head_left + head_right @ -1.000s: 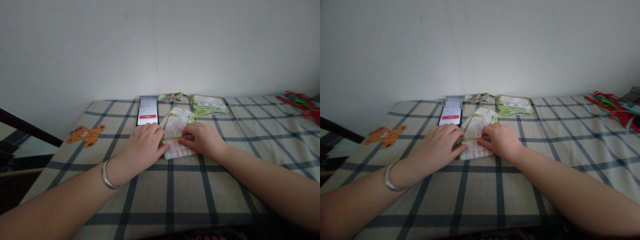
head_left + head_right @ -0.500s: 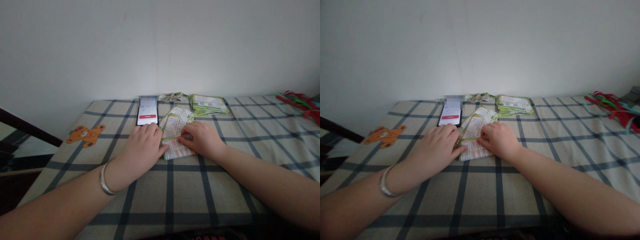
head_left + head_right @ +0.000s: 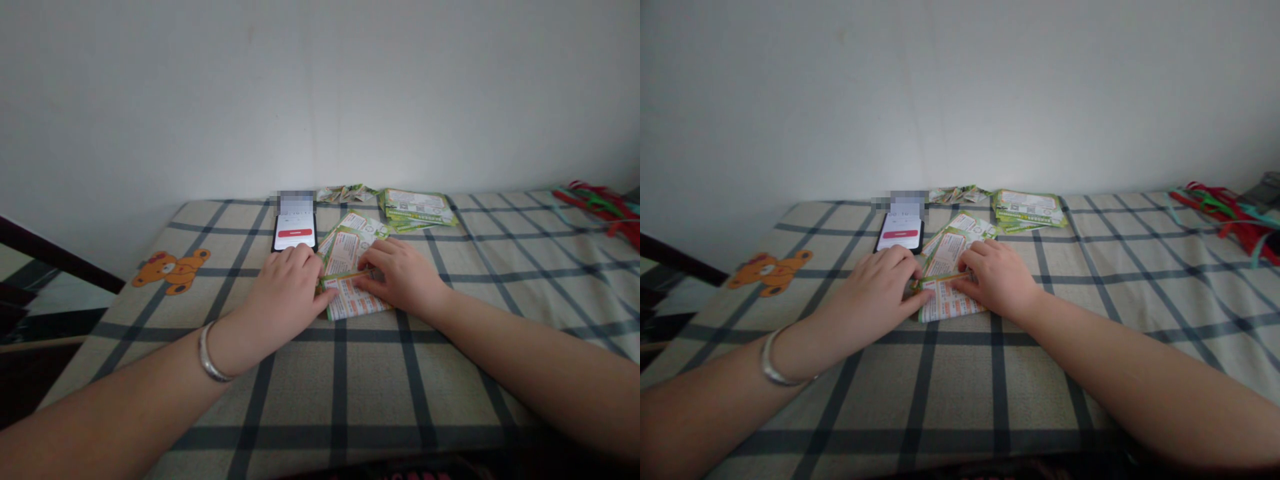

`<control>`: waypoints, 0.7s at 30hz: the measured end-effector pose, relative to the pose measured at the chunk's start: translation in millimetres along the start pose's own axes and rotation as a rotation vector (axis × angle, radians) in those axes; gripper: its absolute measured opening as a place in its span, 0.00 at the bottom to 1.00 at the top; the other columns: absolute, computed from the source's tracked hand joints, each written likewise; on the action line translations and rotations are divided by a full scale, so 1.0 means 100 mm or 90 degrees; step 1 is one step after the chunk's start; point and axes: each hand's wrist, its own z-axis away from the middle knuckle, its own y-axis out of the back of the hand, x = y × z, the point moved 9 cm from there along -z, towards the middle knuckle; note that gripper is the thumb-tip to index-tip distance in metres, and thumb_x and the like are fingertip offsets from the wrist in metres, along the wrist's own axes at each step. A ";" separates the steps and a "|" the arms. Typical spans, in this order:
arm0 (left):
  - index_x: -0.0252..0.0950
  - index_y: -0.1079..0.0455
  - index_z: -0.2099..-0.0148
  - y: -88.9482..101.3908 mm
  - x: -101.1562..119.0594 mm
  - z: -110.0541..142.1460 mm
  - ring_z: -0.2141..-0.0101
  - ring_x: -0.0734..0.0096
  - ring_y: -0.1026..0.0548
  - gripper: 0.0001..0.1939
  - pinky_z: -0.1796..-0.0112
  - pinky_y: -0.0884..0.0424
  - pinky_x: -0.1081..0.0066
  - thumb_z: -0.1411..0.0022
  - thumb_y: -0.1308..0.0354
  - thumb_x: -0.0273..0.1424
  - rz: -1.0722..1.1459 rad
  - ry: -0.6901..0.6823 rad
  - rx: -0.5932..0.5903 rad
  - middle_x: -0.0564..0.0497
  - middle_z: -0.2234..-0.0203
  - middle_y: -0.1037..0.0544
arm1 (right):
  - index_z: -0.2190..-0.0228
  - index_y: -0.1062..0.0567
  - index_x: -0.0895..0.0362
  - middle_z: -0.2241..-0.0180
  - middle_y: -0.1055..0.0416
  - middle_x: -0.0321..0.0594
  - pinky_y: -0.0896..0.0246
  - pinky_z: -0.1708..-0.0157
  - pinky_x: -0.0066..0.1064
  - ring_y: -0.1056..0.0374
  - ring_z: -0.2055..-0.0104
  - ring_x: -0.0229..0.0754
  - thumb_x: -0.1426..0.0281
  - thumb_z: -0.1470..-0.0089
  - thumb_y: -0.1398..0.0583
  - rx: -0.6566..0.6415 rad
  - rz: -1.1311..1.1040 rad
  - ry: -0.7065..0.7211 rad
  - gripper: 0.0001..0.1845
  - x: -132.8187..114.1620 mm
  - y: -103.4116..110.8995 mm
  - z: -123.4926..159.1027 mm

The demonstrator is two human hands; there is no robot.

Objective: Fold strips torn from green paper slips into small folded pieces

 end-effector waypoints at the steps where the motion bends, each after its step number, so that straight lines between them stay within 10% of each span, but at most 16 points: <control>1: 0.33 0.33 0.63 -0.01 -0.01 0.00 0.62 0.59 0.31 0.14 0.60 0.32 0.59 0.41 0.40 0.40 0.015 0.006 0.000 0.45 0.63 0.30 | 0.67 0.27 0.57 0.65 0.28 0.43 0.46 0.62 0.34 0.36 0.63 0.44 0.57 0.44 0.40 0.002 -0.002 0.000 0.15 0.00 0.00 0.00; 21: 0.36 0.36 0.65 0.02 0.06 -0.04 0.63 0.63 0.32 0.06 0.61 0.33 0.62 0.42 0.42 0.32 0.133 -0.045 0.048 0.49 0.67 0.28 | 0.72 0.30 0.57 0.71 0.30 0.39 0.47 0.63 0.31 0.39 0.65 0.42 0.57 0.45 0.39 0.004 -0.085 0.053 0.16 -0.04 0.02 -0.01</control>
